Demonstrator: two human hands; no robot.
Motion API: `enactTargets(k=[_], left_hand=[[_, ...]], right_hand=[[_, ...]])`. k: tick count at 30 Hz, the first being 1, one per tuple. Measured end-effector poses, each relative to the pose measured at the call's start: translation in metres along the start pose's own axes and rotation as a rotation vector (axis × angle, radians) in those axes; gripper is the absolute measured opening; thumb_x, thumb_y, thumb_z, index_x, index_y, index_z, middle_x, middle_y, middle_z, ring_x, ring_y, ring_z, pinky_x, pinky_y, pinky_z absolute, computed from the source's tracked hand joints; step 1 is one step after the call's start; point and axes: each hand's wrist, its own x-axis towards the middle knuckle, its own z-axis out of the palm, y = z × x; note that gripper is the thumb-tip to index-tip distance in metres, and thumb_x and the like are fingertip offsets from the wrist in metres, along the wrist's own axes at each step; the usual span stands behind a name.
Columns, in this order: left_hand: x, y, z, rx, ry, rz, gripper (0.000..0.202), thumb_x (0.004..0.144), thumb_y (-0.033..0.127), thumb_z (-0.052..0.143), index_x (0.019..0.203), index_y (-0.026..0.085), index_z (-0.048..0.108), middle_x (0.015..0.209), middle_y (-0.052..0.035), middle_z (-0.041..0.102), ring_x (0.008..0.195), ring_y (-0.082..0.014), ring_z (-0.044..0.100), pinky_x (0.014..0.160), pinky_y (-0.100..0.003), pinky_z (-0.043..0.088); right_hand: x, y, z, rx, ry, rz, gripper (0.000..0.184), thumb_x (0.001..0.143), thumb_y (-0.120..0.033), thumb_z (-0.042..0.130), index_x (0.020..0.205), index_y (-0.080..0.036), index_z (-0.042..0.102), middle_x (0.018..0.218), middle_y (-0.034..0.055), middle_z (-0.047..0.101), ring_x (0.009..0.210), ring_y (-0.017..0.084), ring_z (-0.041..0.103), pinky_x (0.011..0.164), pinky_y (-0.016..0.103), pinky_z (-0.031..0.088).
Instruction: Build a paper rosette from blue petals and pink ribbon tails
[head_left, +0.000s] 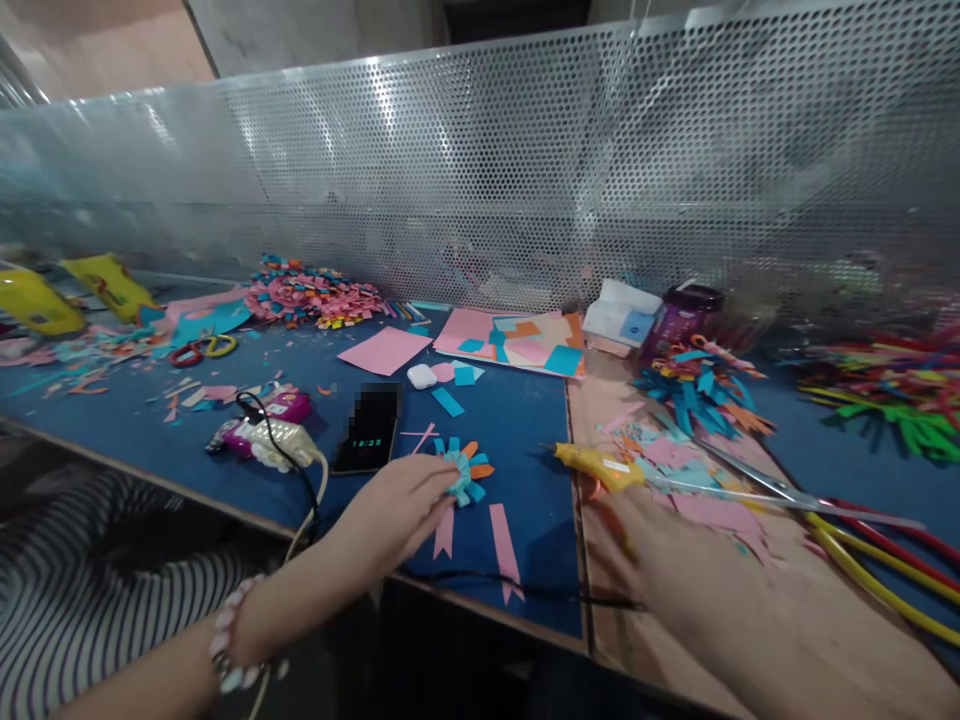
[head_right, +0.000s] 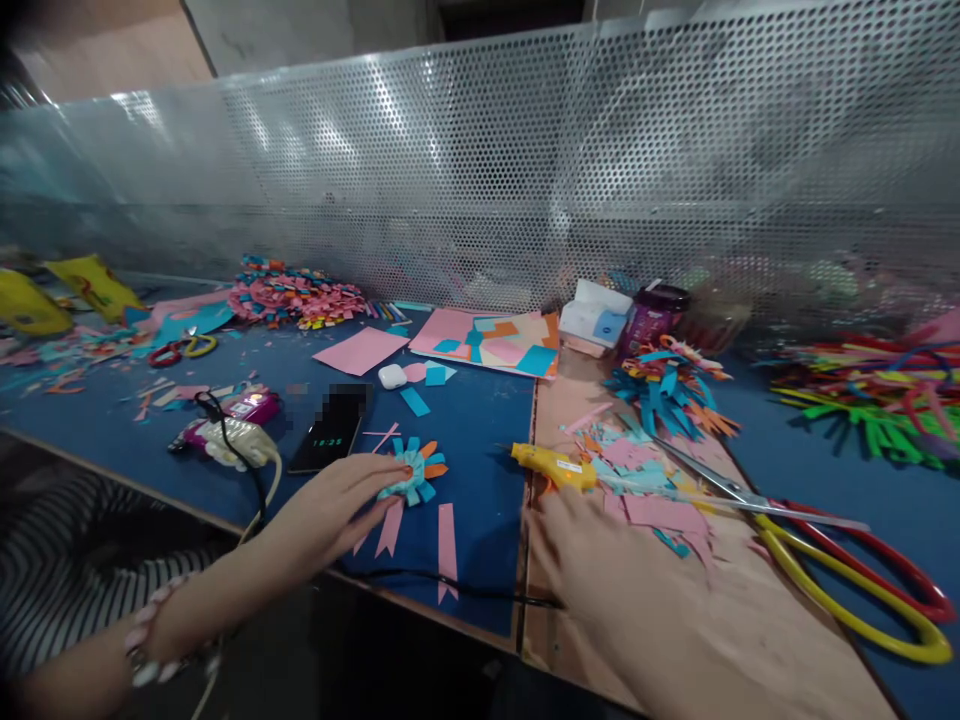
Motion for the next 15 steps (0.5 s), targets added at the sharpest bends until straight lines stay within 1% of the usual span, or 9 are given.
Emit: enactTargets(k=[1, 2, 3, 4, 5, 7, 10, 15], left_hand=[[0.001, -0.007, 0.002, 0.001, -0.034, -0.023, 0.024, 0.094, 0.022, 0.049, 0.114, 0.014, 0.058, 0.110, -0.0099, 0.067, 0.105, -0.0218, 0.061, 0.090, -0.041, 0.053], [0.002, -0.011, 0.004, -0.006, -0.075, -0.044, 0.023, 0.093, 0.024, 0.050, 0.112, 0.015, 0.059, 0.108, -0.0092, 0.067, 0.103, -0.0218, 0.061, 0.088, -0.041, 0.053], [0.002, -0.014, 0.006, -0.014, -0.113, -0.061, 0.022, 0.093, 0.025, 0.051, 0.111, 0.015, 0.060, 0.107, -0.0086, 0.067, 0.102, -0.0218, 0.061, 0.087, -0.040, 0.054], [0.002, -0.016, 0.009, -0.020, -0.142, -0.073, 0.021, 0.093, 0.025, 0.051, 0.109, 0.015, 0.060, 0.105, -0.0083, 0.068, 0.100, -0.0219, 0.062, 0.086, -0.040, 0.054], [0.001, -0.017, 0.012, -0.022, -0.157, -0.077, 0.020, 0.093, 0.025, 0.051, 0.108, 0.015, 0.061, 0.104, -0.0082, 0.068, 0.099, -0.0220, 0.062, 0.085, -0.040, 0.054], [0.001, -0.017, 0.017, -0.010, -0.173, -0.077, 0.019, 0.093, 0.023, 0.050, 0.105, 0.015, 0.062, 0.100, -0.0082, 0.069, 0.097, -0.0222, 0.062, 0.084, -0.040, 0.053], [0.003, -0.017, 0.020, 0.011, -0.182, -0.074, 0.018, 0.094, 0.020, 0.047, 0.099, 0.015, 0.063, 0.094, -0.0077, 0.069, 0.094, -0.0220, 0.063, 0.082, -0.039, 0.053], [0.009, -0.018, 0.020, -0.026, -0.123, -0.038, 0.019, 0.094, 0.020, 0.047, 0.098, 0.015, 0.065, 0.093, -0.0072, 0.070, 0.091, -0.0205, 0.064, 0.083, -0.037, 0.053]], right_hand=[[-0.005, -0.012, -0.001, 0.096, 0.103, -0.199, 0.033, 0.094, -0.034, 0.036, 0.082, -0.022, 0.064, 0.081, 0.0082, 0.069, 0.065, 0.022, 0.063, 0.050, 0.032, 0.041], [-0.009, -0.024, -0.001, 0.179, 0.228, -0.326, 0.034, 0.095, -0.026, 0.033, 0.087, -0.021, 0.065, 0.085, 0.0066, 0.070, 0.072, 0.022, 0.064, 0.059, 0.034, 0.047], [-0.012, -0.035, -0.001, 0.239, 0.277, -0.407, 0.033, 0.094, -0.022, 0.033, 0.094, -0.020, 0.066, 0.090, 0.0051, 0.071, 0.079, 0.022, 0.064, 0.069, 0.036, 0.050], [-0.014, -0.045, 0.000, 0.282, 0.293, -0.441, 0.032, 0.094, -0.021, 0.034, 0.102, -0.020, 0.065, 0.096, 0.0043, 0.071, 0.085, 0.022, 0.063, 0.076, 0.037, 0.050], [-0.015, -0.052, 0.002, 0.303, 0.300, -0.452, 0.031, 0.094, -0.020, 0.036, 0.108, -0.018, 0.063, 0.101, 0.0043, 0.070, 0.090, 0.022, 0.062, 0.078, 0.037, 0.051], [-0.015, -0.060, 0.006, 0.323, 0.272, -0.447, 0.030, 0.091, -0.020, 0.043, 0.115, -0.016, 0.061, 0.108, 0.0036, 0.069, 0.094, 0.023, 0.060, 0.076, 0.035, 0.051], [-0.011, -0.061, 0.013, 0.334, 0.238, -0.458, 0.027, 0.086, -0.019, 0.052, 0.109, -0.016, 0.064, 0.106, 0.0015, 0.070, 0.088, 0.022, 0.058, 0.070, 0.033, 0.050], [-0.005, -0.060, 0.017, 0.288, 0.268, -0.511, 0.021, 0.081, -0.020, 0.060, 0.101, -0.016, 0.067, 0.106, 0.0001, 0.070, 0.083, 0.021, 0.053, 0.072, 0.035, 0.044]])
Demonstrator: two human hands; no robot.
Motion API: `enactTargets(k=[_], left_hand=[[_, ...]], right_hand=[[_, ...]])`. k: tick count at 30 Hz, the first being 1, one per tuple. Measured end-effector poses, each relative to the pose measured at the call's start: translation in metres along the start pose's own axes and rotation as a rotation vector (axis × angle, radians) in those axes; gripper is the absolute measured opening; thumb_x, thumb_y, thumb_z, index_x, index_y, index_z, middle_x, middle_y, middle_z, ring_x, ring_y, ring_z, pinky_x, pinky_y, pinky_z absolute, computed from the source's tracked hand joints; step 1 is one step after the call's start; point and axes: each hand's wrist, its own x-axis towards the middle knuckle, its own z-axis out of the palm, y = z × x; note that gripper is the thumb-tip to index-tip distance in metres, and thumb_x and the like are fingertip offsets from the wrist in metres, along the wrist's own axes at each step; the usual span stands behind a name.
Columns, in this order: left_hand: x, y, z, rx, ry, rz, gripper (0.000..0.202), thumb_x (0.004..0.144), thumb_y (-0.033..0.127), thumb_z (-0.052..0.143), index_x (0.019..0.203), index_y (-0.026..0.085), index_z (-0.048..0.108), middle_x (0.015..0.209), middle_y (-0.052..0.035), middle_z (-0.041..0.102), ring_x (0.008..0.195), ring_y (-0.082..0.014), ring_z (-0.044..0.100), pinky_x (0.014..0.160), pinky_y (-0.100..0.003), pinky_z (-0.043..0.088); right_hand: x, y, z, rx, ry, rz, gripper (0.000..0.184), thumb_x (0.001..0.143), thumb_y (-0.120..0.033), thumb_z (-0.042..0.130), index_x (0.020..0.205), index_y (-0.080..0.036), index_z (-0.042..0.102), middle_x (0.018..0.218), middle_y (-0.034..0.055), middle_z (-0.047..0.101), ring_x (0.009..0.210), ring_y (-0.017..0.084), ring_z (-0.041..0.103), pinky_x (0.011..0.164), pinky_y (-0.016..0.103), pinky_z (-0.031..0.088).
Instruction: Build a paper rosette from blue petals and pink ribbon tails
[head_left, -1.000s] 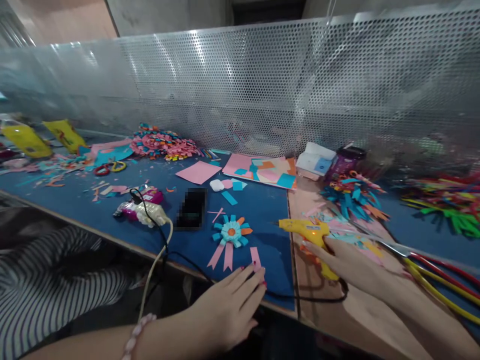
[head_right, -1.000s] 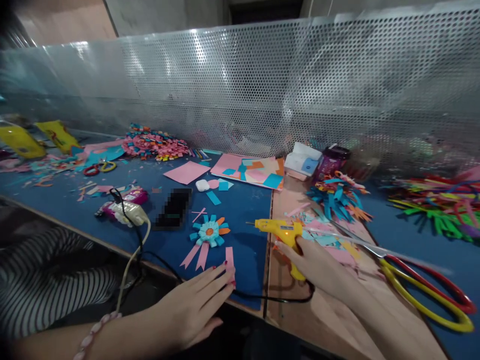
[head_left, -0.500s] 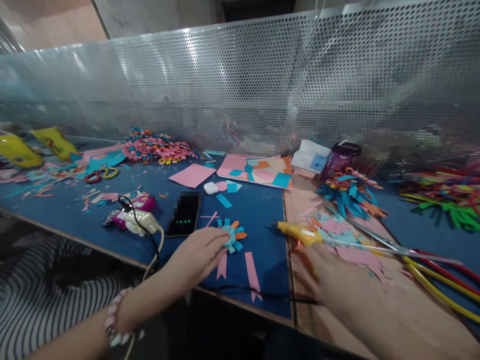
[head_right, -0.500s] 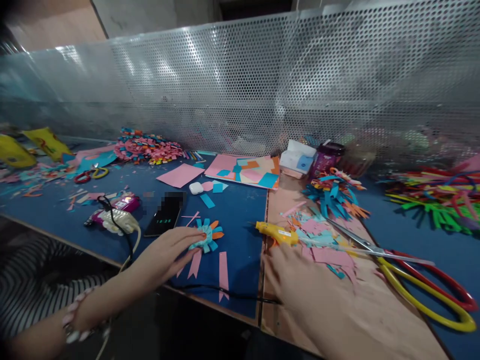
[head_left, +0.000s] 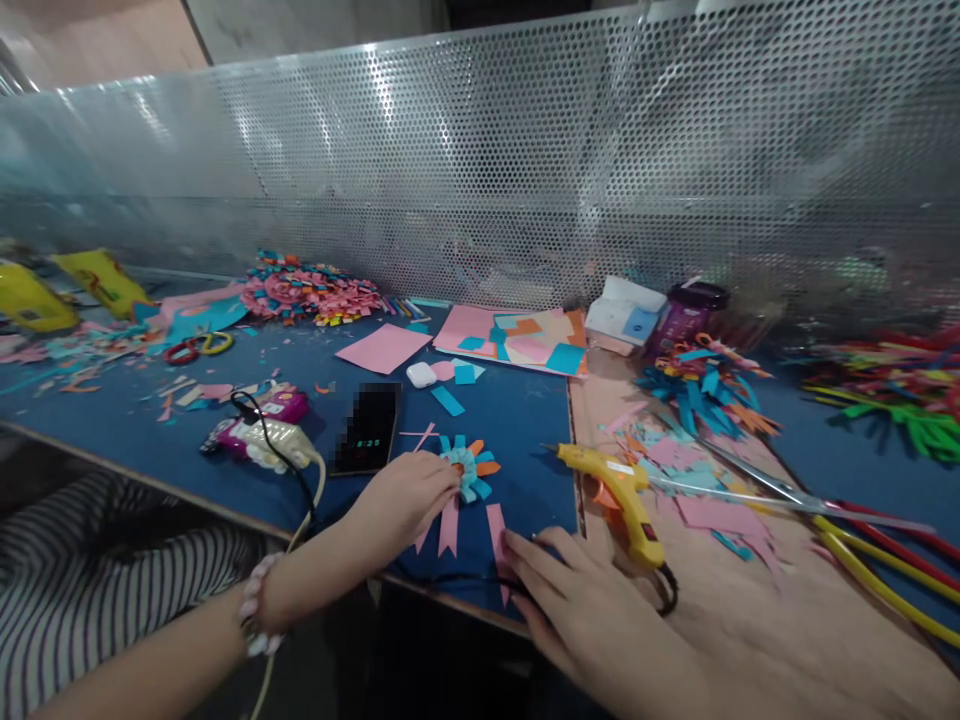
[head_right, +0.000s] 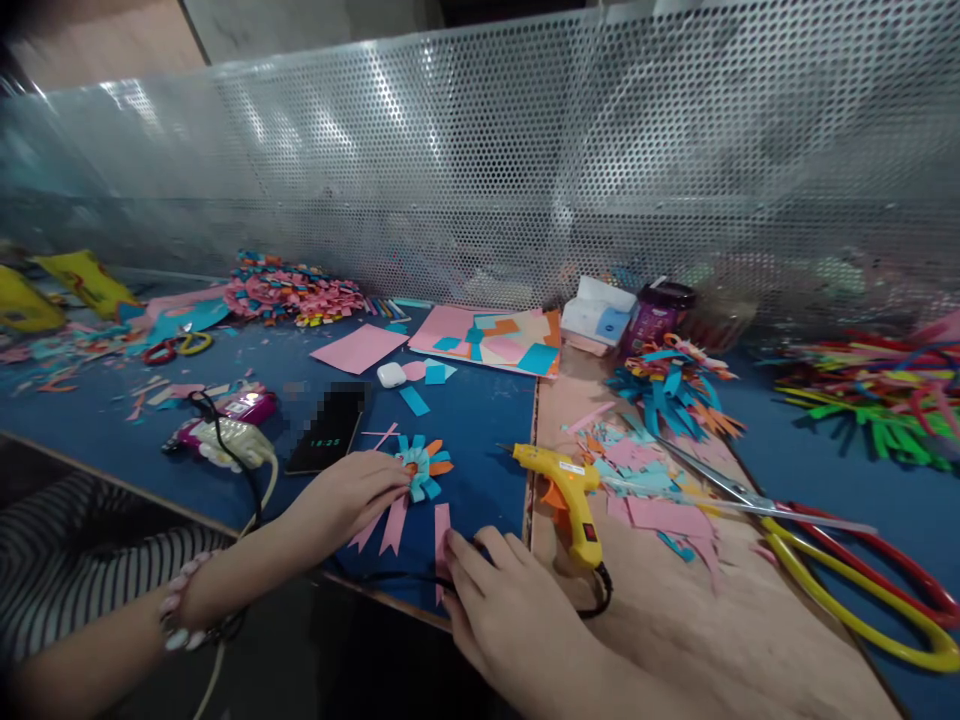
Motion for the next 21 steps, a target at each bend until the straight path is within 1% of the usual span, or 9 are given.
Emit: enactTargets(k=[5, 8, 11, 15, 21], left_hand=[[0.004, -0.001, 0.006, -0.023, 0.069, 0.032, 0.021, 0.095, 0.020, 0.045, 0.101, 0.014, 0.064, 0.097, -0.0076, 0.071, 0.092, -0.0199, 0.065, 0.083, -0.036, 0.054], [0.007, 0.000, 0.009, -0.034, 0.080, 0.040, 0.021, 0.095, 0.020, 0.045, 0.102, 0.014, 0.064, 0.100, -0.0076, 0.071, 0.093, -0.0198, 0.066, 0.084, -0.035, 0.055], [0.010, 0.002, 0.011, -0.045, 0.066, 0.066, 0.021, 0.095, 0.020, 0.045, 0.103, 0.013, 0.064, 0.100, -0.0079, 0.071, 0.094, -0.0194, 0.066, 0.084, -0.035, 0.055], [0.011, 0.004, 0.013, -0.032, 0.066, 0.074, 0.021, 0.095, 0.019, 0.046, 0.102, 0.012, 0.064, 0.099, -0.0084, 0.071, 0.094, -0.0194, 0.066, 0.084, -0.035, 0.055], [0.010, 0.005, 0.013, 0.005, 0.054, 0.111, 0.021, 0.095, 0.017, 0.045, 0.105, 0.011, 0.062, 0.101, -0.0101, 0.070, 0.095, -0.0199, 0.065, 0.084, -0.036, 0.055]], right_hand=[[0.005, 0.007, 0.004, -0.068, -0.007, -0.056, 0.020, 0.079, -0.024, 0.063, 0.098, -0.017, 0.067, 0.109, -0.0028, 0.069, 0.082, 0.020, 0.048, 0.071, 0.036, 0.036], [0.009, 0.012, 0.007, -0.095, -0.002, -0.083, 0.022, 0.081, -0.026, 0.061, 0.101, -0.017, 0.066, 0.109, -0.0008, 0.068, 0.081, 0.020, 0.046, 0.069, 0.035, 0.033], [0.013, 0.015, 0.007, -0.121, -0.002, -0.082, 0.024, 0.081, -0.025, 0.060, 0.104, -0.019, 0.065, 0.099, 0.0025, 0.067, 0.078, 0.020, 0.045, 0.065, 0.034, 0.030], [0.017, 0.015, 0.005, -0.126, -0.023, -0.054, 0.023, 0.078, -0.022, 0.061, 0.101, -0.020, 0.064, 0.085, 0.0017, 0.062, 0.073, 0.020, 0.044, 0.060, 0.034, 0.026], [0.021, 0.015, 0.008, -0.129, 0.007, -0.072, 0.017, 0.077, -0.018, 0.059, 0.093, -0.017, 0.065, 0.082, 0.0024, 0.060, 0.072, 0.019, 0.043, 0.061, 0.034, 0.026]])
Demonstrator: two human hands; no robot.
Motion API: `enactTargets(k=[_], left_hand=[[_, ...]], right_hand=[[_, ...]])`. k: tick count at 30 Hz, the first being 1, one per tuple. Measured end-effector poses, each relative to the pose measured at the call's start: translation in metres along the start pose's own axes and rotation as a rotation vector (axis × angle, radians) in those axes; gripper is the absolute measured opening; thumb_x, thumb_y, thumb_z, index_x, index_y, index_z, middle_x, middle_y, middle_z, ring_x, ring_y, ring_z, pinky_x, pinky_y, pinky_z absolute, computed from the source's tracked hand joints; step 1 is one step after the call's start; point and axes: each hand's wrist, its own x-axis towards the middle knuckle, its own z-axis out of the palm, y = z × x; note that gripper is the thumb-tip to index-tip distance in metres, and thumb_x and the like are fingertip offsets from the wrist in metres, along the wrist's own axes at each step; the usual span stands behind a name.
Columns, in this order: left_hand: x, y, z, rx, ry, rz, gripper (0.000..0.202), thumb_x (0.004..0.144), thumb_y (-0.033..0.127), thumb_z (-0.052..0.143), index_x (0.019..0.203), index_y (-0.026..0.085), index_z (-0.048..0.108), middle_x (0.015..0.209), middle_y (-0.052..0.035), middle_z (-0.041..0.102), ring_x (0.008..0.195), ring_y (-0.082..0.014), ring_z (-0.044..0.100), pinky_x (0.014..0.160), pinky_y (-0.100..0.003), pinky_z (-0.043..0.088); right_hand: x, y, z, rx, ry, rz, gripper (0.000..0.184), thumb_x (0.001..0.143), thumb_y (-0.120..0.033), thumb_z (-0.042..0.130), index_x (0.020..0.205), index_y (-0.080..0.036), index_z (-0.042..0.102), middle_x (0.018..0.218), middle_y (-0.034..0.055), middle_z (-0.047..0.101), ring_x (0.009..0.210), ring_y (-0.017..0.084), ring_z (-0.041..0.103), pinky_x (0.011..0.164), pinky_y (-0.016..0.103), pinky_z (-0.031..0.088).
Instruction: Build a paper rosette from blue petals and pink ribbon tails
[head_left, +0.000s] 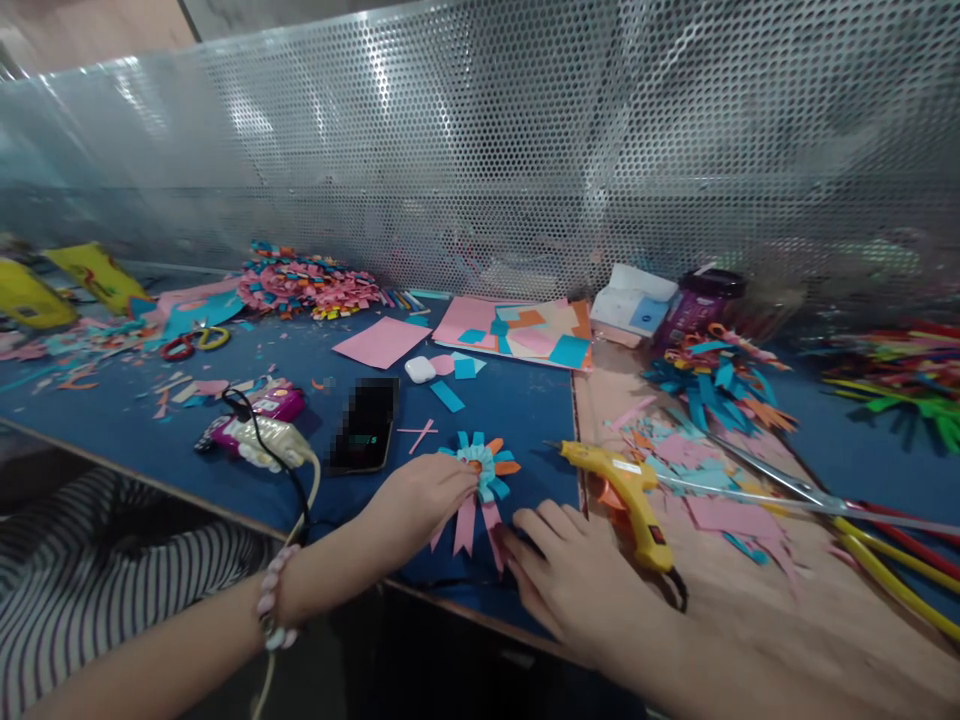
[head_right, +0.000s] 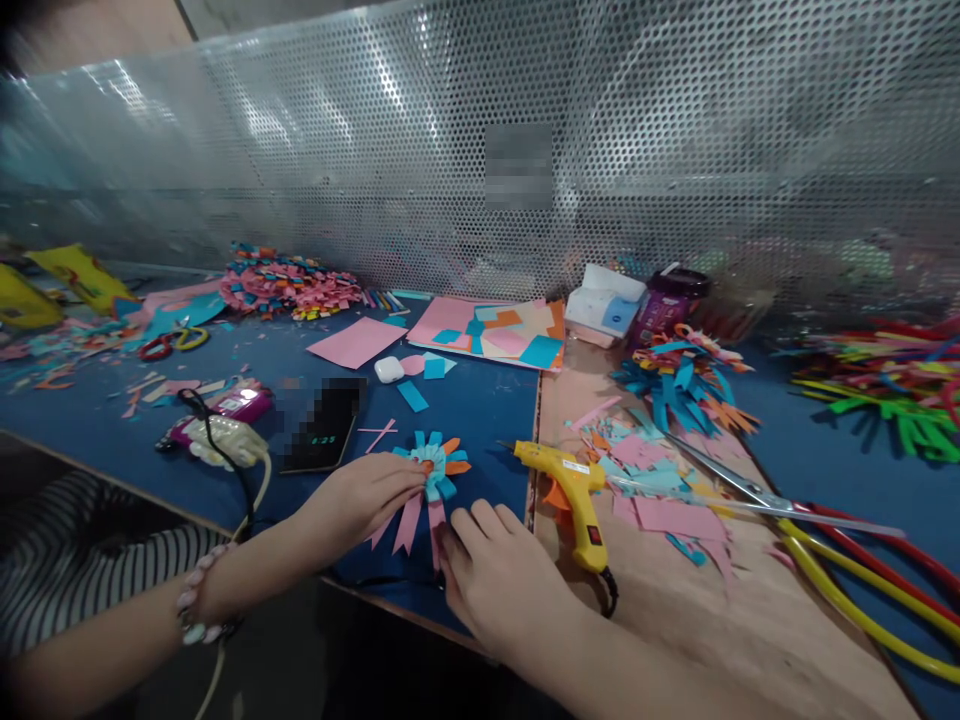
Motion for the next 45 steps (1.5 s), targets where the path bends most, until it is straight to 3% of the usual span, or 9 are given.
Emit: enactTargets(k=[17, 27, 33, 45], left_hand=[[0.000, 0.003, 0.001, 0.023, -0.013, 0.003, 0.020, 0.095, 0.019, 0.045, 0.103, 0.011, 0.062, 0.098, -0.0105, 0.070, 0.092, -0.0211, 0.065, 0.081, -0.036, 0.053], [0.002, 0.008, -0.006, 0.047, -0.101, -0.008, 0.021, 0.096, 0.019, 0.042, 0.098, 0.014, 0.063, 0.095, -0.0084, 0.069, 0.094, -0.0204, 0.062, 0.083, -0.035, 0.045], [0.002, 0.010, -0.004, 0.052, -0.101, -0.048, 0.020, 0.096, 0.021, 0.045, 0.106, 0.015, 0.061, 0.097, -0.0070, 0.068, 0.094, -0.0193, 0.060, 0.083, -0.034, 0.044], [0.001, 0.007, -0.004, 0.093, -0.105, -0.012, 0.020, 0.093, 0.017, 0.048, 0.109, 0.015, 0.060, 0.103, -0.0067, 0.068, 0.096, -0.0213, 0.058, 0.083, -0.036, 0.043]], right_hand=[[0.004, 0.000, 0.003, -0.027, -0.004, 0.002, 0.015, 0.076, -0.017, 0.060, 0.090, -0.017, 0.065, 0.084, 0.0032, 0.062, 0.074, 0.020, 0.046, 0.060, 0.034, 0.029], [0.006, -0.001, 0.003, -0.031, -0.007, 0.020, 0.012, 0.076, -0.016, 0.059, 0.087, -0.017, 0.064, 0.082, 0.0032, 0.061, 0.071, 0.020, 0.047, 0.058, 0.034, 0.030], [0.000, -0.002, -0.003, 0.020, 0.009, 0.049, 0.009, 0.078, -0.015, 0.055, 0.082, -0.018, 0.063, 0.080, 0.0029, 0.059, 0.070, 0.019, 0.046, 0.060, 0.034, 0.030], [-0.011, -0.006, -0.012, 0.159, 0.115, 0.020, 0.024, 0.083, -0.011, 0.044, 0.090, -0.014, 0.067, 0.081, 0.0057, 0.063, 0.073, 0.020, 0.050, 0.068, 0.034, 0.037]])
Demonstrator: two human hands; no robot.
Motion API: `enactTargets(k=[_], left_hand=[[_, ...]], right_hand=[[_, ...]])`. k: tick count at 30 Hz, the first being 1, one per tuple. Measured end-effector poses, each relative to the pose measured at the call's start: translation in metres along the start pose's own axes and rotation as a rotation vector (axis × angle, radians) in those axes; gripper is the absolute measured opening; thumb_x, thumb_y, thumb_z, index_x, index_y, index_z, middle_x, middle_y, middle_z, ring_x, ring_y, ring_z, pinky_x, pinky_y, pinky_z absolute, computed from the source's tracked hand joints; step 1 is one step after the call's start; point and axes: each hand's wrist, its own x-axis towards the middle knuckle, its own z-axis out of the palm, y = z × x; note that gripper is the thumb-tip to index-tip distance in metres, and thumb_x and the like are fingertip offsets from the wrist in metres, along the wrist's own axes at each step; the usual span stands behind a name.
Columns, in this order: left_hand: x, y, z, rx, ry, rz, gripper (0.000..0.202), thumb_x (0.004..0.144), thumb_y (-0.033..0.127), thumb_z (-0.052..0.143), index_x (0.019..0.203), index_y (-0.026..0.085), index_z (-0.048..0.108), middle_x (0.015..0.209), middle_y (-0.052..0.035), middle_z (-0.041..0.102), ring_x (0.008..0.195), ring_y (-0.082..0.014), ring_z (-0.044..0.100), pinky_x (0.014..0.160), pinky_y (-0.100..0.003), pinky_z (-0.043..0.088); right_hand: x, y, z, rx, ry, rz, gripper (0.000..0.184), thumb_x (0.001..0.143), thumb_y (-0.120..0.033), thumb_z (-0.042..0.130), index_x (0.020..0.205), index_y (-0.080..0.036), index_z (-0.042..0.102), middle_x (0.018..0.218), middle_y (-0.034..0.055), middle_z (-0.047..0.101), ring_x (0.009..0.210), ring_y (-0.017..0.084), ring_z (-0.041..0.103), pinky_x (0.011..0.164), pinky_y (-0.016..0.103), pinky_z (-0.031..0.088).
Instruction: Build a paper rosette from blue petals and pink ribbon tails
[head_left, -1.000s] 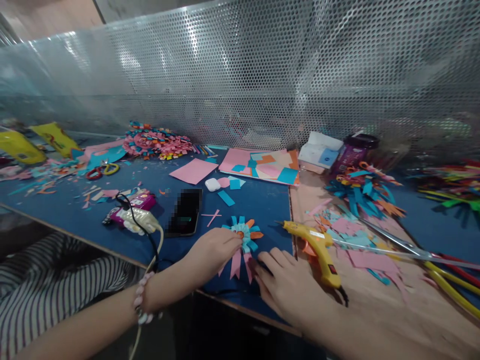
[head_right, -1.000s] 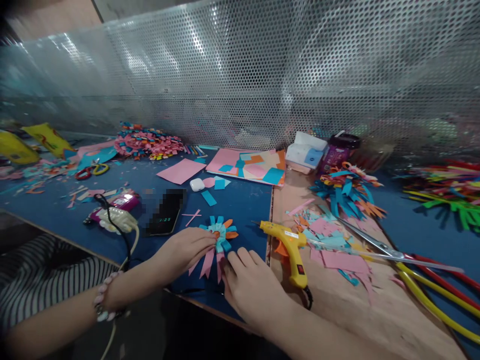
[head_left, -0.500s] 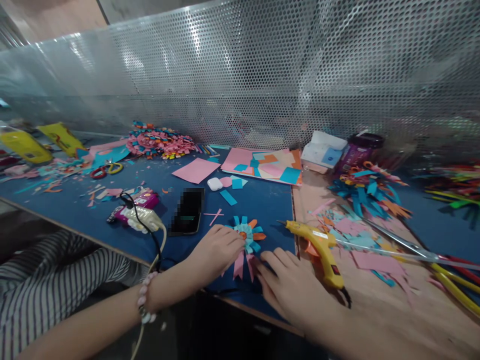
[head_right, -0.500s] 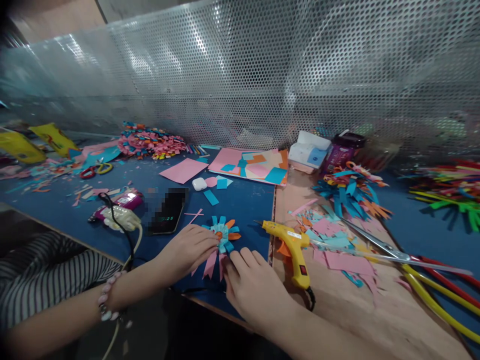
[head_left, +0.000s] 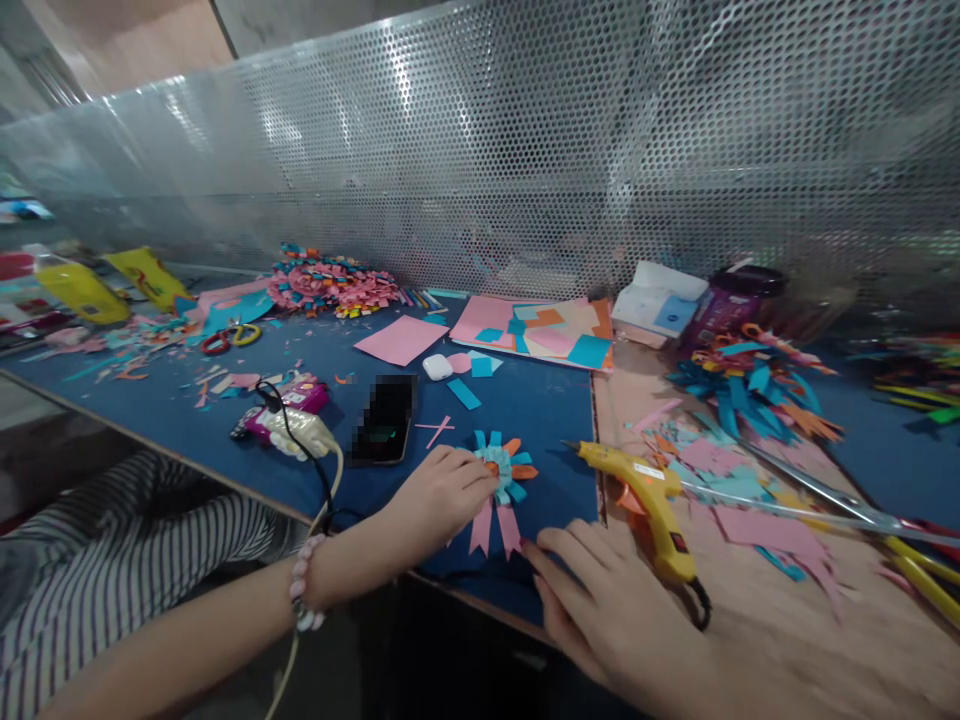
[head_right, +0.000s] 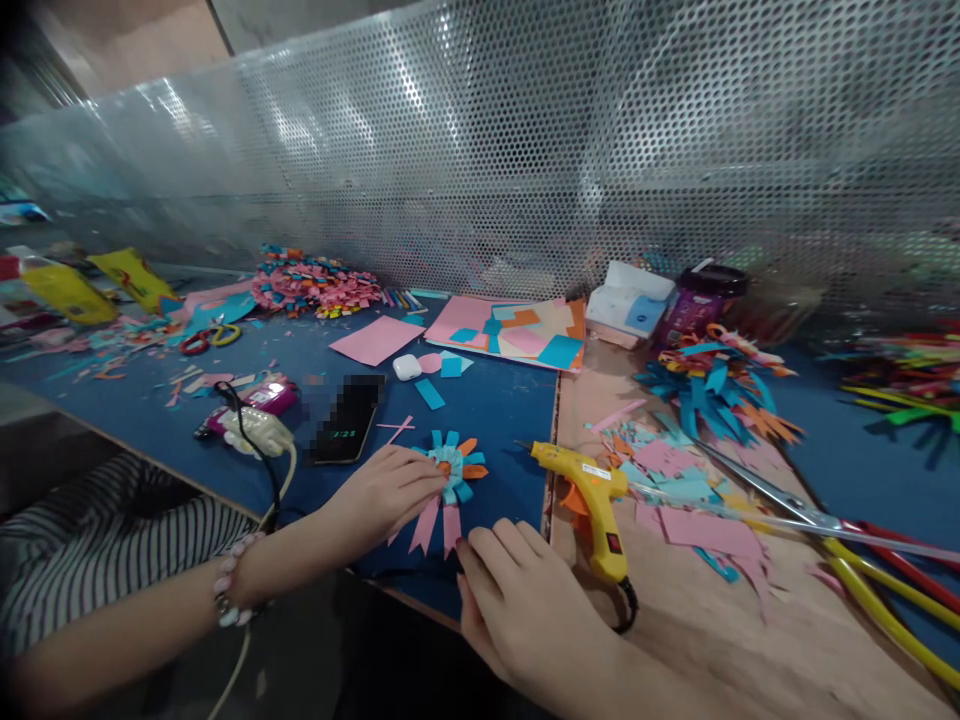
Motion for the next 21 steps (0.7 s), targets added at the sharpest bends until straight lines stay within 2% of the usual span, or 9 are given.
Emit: enactTargets(k=[6, 12, 17, 21], left_hand=[[0.000, -0.004, -0.008, -0.026, 0.090, -0.094, 0.019, 0.093, 0.022, 0.051, 0.107, 0.016, 0.062, 0.102, -0.0050, 0.069, 0.096, -0.0202, 0.059, 0.085, -0.035, 0.042], [-0.001, 0.003, -0.002, -0.017, 0.057, -0.052, 0.019, 0.093, 0.020, 0.049, 0.105, 0.015, 0.063, 0.100, -0.0058, 0.069, 0.090, -0.0207, 0.059, 0.078, -0.035, 0.044], [-0.004, 0.005, -0.006, -0.108, 0.098, -0.138, 0.027, 0.093, 0.020, 0.048, 0.118, 0.017, 0.058, 0.110, -0.0062, 0.067, 0.100, -0.0209, 0.058, 0.085, -0.036, 0.046], [-0.005, 0.006, -0.007, -0.144, 0.027, -0.120, 0.030, 0.092, 0.019, 0.047, 0.121, 0.017, 0.056, 0.122, -0.0057, 0.063, 0.111, -0.0216, 0.054, 0.095, -0.038, 0.043]], right_hand=[[-0.004, 0.001, -0.003, -0.001, 0.054, -0.073, 0.027, 0.084, -0.011, 0.044, 0.097, -0.010, 0.068, 0.081, 0.0075, 0.065, 0.074, 0.021, 0.051, 0.072, 0.036, 0.041], [-0.005, 0.001, 0.000, 0.010, 0.036, -0.056, 0.026, 0.083, -0.009, 0.043, 0.090, -0.013, 0.068, 0.080, 0.0065, 0.065, 0.073, 0.020, 0.051, 0.067, 0.036, 0.038], [-0.007, 0.002, 0.001, 0.027, 0.048, -0.067, 0.024, 0.083, -0.009, 0.045, 0.091, -0.013, 0.067, 0.082, 0.0066, 0.065, 0.075, 0.021, 0.052, 0.069, 0.036, 0.039], [-0.009, 0.001, 0.004, 0.056, 0.058, -0.070, 0.024, 0.083, -0.009, 0.044, 0.089, -0.014, 0.067, 0.080, 0.0072, 0.065, 0.073, 0.020, 0.053, 0.066, 0.035, 0.039]])
